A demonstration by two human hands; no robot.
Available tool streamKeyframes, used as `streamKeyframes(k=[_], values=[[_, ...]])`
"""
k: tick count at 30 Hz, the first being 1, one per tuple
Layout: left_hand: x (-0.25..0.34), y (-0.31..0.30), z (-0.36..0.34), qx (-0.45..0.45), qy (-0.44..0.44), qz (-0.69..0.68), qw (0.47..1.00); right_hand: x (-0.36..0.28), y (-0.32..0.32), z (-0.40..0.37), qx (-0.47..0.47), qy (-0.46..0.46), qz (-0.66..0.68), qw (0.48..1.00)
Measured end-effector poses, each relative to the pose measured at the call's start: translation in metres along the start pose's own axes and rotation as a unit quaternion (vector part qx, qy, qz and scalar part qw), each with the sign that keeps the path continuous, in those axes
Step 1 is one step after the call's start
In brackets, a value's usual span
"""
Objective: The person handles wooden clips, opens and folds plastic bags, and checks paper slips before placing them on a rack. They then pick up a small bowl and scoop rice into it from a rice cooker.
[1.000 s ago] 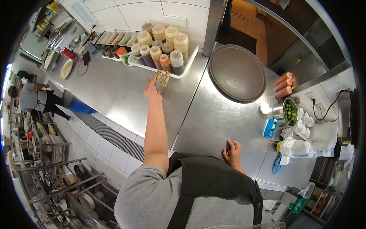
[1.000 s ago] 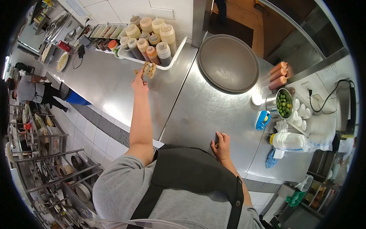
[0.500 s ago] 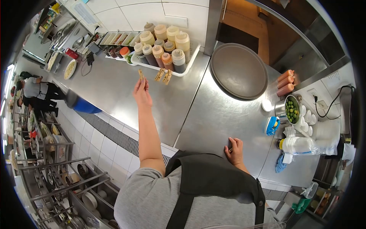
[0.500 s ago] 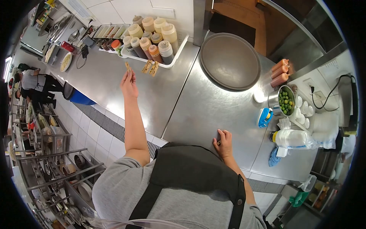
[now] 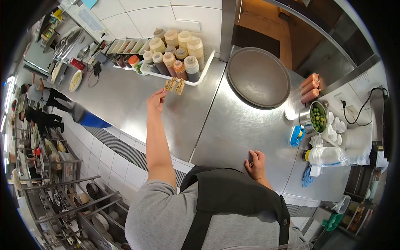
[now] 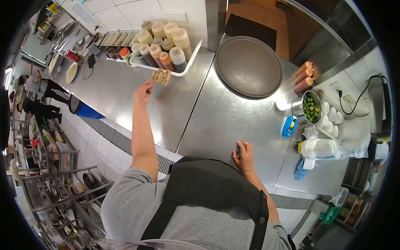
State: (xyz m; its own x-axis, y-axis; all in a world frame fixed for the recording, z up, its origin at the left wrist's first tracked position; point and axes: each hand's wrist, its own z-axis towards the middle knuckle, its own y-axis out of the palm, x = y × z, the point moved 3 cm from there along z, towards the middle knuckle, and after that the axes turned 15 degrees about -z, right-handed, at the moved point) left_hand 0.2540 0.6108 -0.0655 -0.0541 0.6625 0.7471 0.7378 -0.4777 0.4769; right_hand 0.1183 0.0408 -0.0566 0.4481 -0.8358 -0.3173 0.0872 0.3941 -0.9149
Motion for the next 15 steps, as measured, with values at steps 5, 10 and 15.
streamKeyframes(k=[5, 10, 15], values=[[0.016, 0.011, 0.004, -0.016, -0.047, 0.031, 0.998, 0.0, 0.0, 0.001, 0.001, -0.003, 0.003, 1.0], [0.019, 0.023, 0.013, -0.019, -0.064, 0.05, 0.997, 0.003, 0.002, -0.001, -0.013, 0.007, 0.007, 1.0], [0.021, 0.026, 0.001, -0.045, -0.049, 0.071, 0.995, 0.001, 0.001, 0.0, -0.009, 0.003, 0.009, 1.0]])
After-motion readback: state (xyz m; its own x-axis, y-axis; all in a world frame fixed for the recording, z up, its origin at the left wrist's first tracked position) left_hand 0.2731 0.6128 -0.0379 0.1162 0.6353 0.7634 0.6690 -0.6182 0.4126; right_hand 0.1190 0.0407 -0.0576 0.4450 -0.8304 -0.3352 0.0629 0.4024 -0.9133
